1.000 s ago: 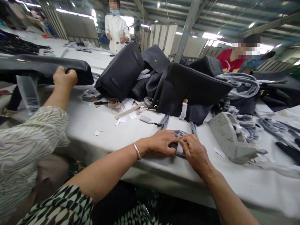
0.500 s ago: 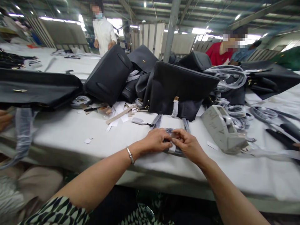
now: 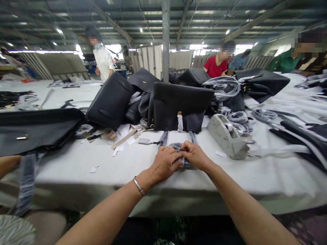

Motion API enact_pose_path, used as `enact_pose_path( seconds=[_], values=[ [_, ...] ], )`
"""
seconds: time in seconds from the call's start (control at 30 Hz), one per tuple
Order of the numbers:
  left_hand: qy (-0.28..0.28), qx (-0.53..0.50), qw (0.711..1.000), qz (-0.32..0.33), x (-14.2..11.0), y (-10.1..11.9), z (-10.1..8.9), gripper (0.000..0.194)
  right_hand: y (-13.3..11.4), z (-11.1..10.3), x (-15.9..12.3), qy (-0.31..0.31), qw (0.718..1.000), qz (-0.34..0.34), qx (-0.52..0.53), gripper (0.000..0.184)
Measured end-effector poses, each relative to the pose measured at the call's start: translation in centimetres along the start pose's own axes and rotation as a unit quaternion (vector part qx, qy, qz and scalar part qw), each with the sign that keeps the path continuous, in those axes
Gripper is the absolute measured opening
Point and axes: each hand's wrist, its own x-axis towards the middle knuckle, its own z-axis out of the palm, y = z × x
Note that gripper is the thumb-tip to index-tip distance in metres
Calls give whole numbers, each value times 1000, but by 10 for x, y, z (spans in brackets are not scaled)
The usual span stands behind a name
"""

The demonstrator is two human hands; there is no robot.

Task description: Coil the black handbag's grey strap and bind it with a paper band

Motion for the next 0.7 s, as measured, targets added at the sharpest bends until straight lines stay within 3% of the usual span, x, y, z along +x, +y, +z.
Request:
enact_pose_path(
  seconds=[0.17, 0.37, 0.5, 0.7],
  values=[
    [-10, -1, 1000, -24, -5, 4, 5, 14, -1, 0, 6, -4, 1000, 3, -1, 4],
    [18, 29, 999, 10, -10, 12, 2, 10, -7, 1, 11, 8, 999, 8, -38, 6],
    [-23, 75, 996, 38, -8, 14, 1, 16, -5, 4, 12, 19, 998, 11, -60, 6],
    [-60, 113, 992, 5, -4, 17, 0, 16, 0, 7, 11, 29, 998, 5, -64, 7]
  ],
)
